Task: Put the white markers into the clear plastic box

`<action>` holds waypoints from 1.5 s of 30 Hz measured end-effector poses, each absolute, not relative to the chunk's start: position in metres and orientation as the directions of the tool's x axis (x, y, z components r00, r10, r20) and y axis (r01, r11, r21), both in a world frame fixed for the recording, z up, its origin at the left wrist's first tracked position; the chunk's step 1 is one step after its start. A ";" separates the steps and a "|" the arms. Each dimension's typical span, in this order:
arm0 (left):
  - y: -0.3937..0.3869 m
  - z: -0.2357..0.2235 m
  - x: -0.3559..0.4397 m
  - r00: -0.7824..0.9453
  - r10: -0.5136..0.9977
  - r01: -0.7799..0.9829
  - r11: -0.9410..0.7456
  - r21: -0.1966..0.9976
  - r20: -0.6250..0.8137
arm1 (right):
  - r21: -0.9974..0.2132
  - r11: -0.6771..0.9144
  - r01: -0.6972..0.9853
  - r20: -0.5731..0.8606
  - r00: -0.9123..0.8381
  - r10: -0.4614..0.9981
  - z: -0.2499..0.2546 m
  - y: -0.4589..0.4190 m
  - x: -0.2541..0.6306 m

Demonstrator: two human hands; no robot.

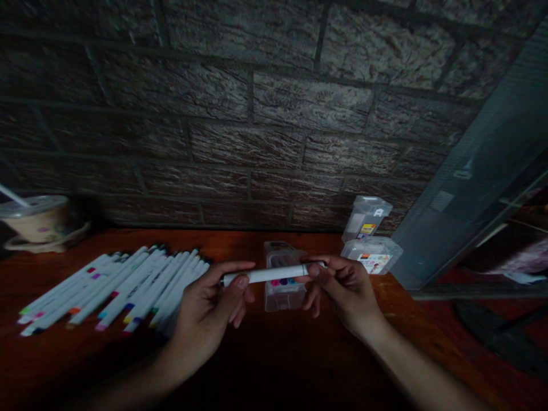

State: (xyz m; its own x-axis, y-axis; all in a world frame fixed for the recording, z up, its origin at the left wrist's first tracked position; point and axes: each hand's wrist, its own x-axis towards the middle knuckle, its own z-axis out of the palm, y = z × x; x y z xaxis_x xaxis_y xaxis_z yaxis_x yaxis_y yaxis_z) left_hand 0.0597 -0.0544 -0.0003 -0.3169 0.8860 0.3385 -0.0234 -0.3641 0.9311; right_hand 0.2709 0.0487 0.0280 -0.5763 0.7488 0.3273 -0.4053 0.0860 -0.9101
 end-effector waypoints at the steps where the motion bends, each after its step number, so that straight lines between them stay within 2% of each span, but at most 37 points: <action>1: -0.054 -0.001 0.060 -0.315 0.887 -0.005 -0.357 0.934 0.337 | -0.914 0.103 -0.393 0.329 -0.568 0.755 0.028 0.049 0.271; 6: -0.055 0.004 0.063 -0.318 0.887 0.081 -0.328 0.941 0.336 | -0.925 0.161 -0.343 0.332 -0.529 0.781 0.027 0.049 0.270; 16: -0.054 0.008 0.064 -0.338 0.874 0.119 -0.328 0.937 0.349 | -0.935 0.200 -0.293 0.330 -0.512 0.793 0.026 0.047 0.269; 22: -0.056 0.010 0.063 -0.357 0.839 0.220 -0.352 0.910 0.411 | -0.943 0.199 -0.266 0.314 -0.517 0.796 0.027 0.045 0.269; 29: -0.056 0.008 0.063 -0.364 0.850 0.228 -0.314 0.921 0.380 | -0.952 0.161 -0.259 0.280 -0.533 0.798 0.029 0.044 0.269; 35: -0.059 0.007 0.062 -0.375 0.864 0.143 -0.305 0.942 0.337 | -0.950 0.103 -0.295 0.259 -0.559 0.788 0.029 0.045 0.270; 41: -0.056 0.005 0.061 -0.373 0.896 -0.129 -0.307 0.943 0.241 | -0.938 0.048 -0.344 0.251 -0.576 0.778 0.029 0.046 0.270; 45: -0.055 0.007 0.062 -0.376 0.894 -0.252 -0.350 0.902 0.242 | -0.926 0.012 -0.378 0.252 -0.592 0.765 0.029 0.047 0.271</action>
State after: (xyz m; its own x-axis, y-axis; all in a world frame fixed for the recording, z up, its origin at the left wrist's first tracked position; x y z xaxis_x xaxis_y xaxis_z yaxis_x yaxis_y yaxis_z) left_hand 0.0619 -0.0551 0.0067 -0.3762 0.8944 0.2418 -0.2516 -0.3498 0.9024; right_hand 0.2708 0.0469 0.0288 -0.5923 0.7653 0.2518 -0.3775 0.0125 -0.9259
